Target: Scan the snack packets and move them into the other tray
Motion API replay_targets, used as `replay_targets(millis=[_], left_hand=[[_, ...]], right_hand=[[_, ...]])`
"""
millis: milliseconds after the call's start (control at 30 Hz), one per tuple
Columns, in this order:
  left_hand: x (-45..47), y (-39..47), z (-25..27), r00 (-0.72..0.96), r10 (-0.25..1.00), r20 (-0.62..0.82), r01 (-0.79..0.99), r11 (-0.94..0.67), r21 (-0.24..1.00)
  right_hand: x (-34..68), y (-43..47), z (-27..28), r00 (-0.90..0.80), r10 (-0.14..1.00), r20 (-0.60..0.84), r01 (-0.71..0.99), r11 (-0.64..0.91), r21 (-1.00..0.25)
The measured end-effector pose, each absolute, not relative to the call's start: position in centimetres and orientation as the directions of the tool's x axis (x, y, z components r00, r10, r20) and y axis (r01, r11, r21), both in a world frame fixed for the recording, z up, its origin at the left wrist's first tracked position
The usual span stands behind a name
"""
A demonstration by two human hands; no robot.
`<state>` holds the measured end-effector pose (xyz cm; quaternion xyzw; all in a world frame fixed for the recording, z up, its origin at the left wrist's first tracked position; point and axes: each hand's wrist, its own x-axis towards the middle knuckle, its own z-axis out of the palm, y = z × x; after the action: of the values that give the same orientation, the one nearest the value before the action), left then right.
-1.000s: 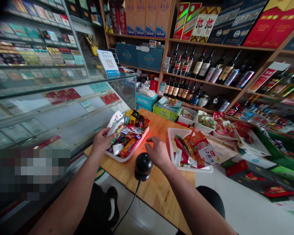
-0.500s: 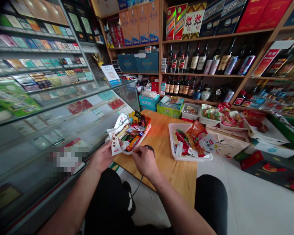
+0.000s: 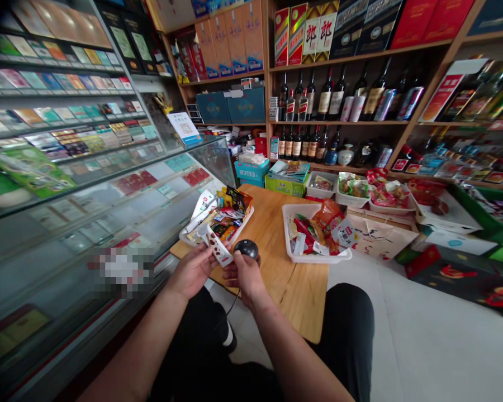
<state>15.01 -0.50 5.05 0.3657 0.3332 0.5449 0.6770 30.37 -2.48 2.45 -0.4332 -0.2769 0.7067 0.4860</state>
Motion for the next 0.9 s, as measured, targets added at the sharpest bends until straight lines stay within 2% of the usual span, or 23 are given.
replay_targets(millis=[100,200,400,500,567,667,767,900], left_hand=[[16.0,-0.6,5.0,0.213,0.977,-0.015,-0.465,0.115,0.878],[16.5,-0.4,4.9,0.211,0.978,-0.003,-0.434,0.097,0.895],[16.7,0.2,5.3,0.252,0.966,-0.053,-0.381,0.149,0.912],[16.8,0.9,5.4,0.262,0.964,-0.052,-0.387,0.154,0.909],[16.5,1.6,5.3,0.229,0.973,-0.019,-0.406,0.113,0.907],[15.5,2.9,5.0,0.121,0.993,0.000,-0.431,0.052,0.901],[14.4,3.9,5.0,0.039,0.999,-0.019,-0.461,0.035,0.887],[14.2,4.6,5.0,0.044,0.997,-0.067,-0.488,0.079,0.869]], right_hand=[[31.2,-2.7,3.1,-0.263,0.867,-0.424,-0.578,-0.493,-0.650],[31.9,-2.5,3.5,-0.366,0.798,-0.479,-0.625,-0.592,-0.509],[32.3,-1.7,3.9,-0.567,0.696,-0.440,-0.596,-0.716,-0.365],[32.3,-0.9,4.3,-0.564,0.717,-0.410,-0.656,-0.690,-0.305],[32.4,-0.2,4.5,-0.491,0.774,-0.401,-0.715,-0.620,-0.321],[33.1,0.9,4.5,-0.334,0.865,-0.375,-0.760,-0.482,-0.436],[34.1,1.9,4.2,-0.161,0.923,-0.351,-0.714,-0.354,-0.604],[35.0,2.9,3.9,-0.033,0.952,-0.305,-0.604,-0.262,-0.753]])
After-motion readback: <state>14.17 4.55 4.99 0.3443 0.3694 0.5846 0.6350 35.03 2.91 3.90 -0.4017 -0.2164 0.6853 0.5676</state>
